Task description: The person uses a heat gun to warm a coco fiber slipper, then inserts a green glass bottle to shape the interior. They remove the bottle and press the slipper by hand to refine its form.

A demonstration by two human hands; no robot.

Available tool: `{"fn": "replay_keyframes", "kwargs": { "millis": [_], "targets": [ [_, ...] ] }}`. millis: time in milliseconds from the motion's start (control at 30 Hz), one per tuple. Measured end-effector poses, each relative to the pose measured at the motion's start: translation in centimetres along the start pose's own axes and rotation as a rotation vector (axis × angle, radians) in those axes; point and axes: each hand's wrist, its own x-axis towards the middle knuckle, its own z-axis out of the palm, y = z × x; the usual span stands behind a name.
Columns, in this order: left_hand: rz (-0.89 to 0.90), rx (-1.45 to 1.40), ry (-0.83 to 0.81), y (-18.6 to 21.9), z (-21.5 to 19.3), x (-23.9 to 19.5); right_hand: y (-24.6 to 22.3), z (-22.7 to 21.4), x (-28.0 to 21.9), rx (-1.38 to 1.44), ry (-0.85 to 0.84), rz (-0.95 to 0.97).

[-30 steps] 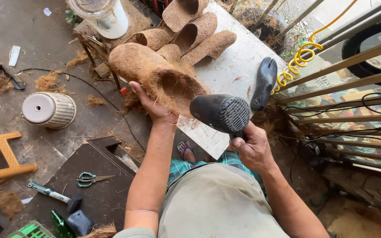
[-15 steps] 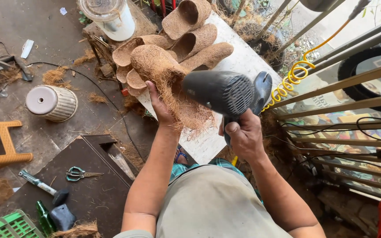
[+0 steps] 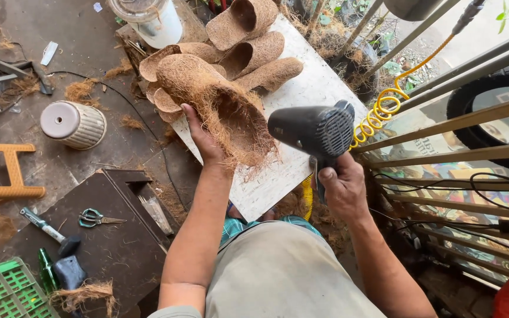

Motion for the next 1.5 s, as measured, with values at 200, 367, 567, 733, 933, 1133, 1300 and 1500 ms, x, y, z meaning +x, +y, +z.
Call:
{"fn": "replay_keyframes", "kwargs": {
  "millis": [200, 367, 567, 733, 933, 1133, 1300, 1500],
  "targets": [
    [0.098, 0.015, 0.021, -0.3, 1.7, -1.2, 1.8, -1.8, -1.7, 0.050, -0.091, 0.000],
    [0.065, -0.044, 0.001, 0.1, 4.0, -4.3, 1.9, -1.5, -1.3, 0.131, -0.148, -0.006],
    [-0.058, -0.101, -0.096, 8.9, 12.0, -12.7, 1.4, -0.5, 0.6, 0.320, -0.129, -0.045],
    [-0.101, -0.294, -0.139, -4.6, 1.7, -2.5, 1.3, -0.8, 0.9, 0.404, -0.164, -0.030],
    [-0.032, -0.379, -0.070, 2.7, 6.3, -6.4, 2.5, -2.8, -0.2, 0.223, -0.244, -0.024],
    [0.094, -0.279, 0.010, -2.0, 0.4, -0.7, 2.6, -4.3, -0.8, 0.073, -0.160, -0.013],
    [0.124, -0.188, -0.005, -3.5, -0.8, 0.6, 2.5, -3.4, -1.0, 0.103, -0.150, -0.019],
    [0.010, -0.313, -0.077, 2.2, 6.0, -7.1, 2.9, -1.5, -0.3, 0.183, -0.158, -0.097]
  ]
}}
